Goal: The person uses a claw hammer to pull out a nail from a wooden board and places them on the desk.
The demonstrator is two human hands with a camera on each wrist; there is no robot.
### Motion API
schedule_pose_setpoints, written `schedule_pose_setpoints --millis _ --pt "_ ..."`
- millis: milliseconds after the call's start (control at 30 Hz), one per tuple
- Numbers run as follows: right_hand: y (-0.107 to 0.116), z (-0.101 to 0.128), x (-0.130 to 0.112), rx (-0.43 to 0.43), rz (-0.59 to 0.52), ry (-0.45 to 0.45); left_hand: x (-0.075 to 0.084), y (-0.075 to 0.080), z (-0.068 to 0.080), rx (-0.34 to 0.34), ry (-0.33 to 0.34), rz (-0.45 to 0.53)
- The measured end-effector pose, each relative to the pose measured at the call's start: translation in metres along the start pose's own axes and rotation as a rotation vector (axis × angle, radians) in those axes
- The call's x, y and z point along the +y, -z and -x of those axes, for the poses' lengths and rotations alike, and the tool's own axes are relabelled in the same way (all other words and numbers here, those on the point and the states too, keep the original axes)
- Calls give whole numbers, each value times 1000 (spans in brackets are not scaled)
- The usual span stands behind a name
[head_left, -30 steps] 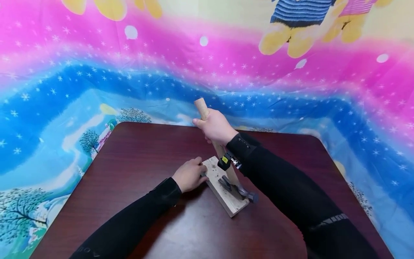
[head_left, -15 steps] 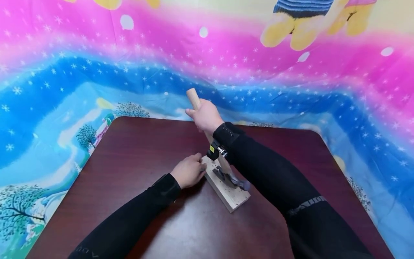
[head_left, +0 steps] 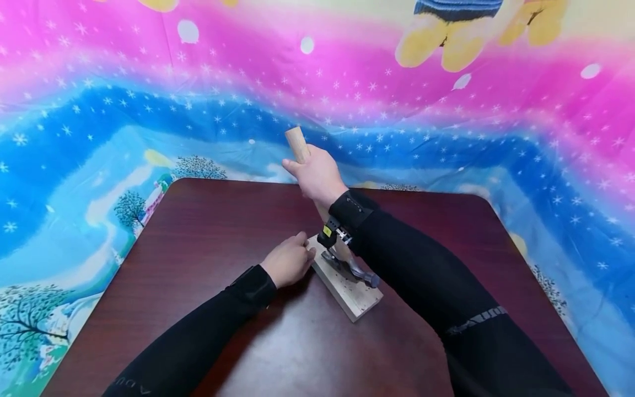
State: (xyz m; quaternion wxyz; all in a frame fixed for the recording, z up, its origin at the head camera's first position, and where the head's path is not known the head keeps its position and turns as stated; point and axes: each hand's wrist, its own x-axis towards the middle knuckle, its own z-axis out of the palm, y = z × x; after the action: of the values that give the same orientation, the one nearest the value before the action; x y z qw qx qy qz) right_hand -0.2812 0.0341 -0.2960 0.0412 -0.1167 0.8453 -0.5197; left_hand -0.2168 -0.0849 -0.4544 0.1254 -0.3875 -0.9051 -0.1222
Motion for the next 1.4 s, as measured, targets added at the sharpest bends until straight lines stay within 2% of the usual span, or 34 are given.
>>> schedule_pose_setpoints --millis 200,400,533,667,867,1033,1133,1400 --pt "14 17 2 81 -52 36 2 -3 3 19 4 12" --pt "21 31 2 158 -79 91 5 0 1 -21 48 -12" --pt "17 35 -5 145 -54 120 6 0 2 -5 66 -31" --pt "17 39 -5 118 -38 114 8 -3 7 5 39 -46" --pt "19 42 -5 104 -70 106 14 1 8 16 35 -52" --pt "19 46 -2 55 -49 107 16 -3 10 -38 12 -64" --pt "19 47 -1 28 -81 129 16 -4 9 -58 28 -81" --pt "17 45 6 97 -63 168 16 -3 3 -72 60 -83"
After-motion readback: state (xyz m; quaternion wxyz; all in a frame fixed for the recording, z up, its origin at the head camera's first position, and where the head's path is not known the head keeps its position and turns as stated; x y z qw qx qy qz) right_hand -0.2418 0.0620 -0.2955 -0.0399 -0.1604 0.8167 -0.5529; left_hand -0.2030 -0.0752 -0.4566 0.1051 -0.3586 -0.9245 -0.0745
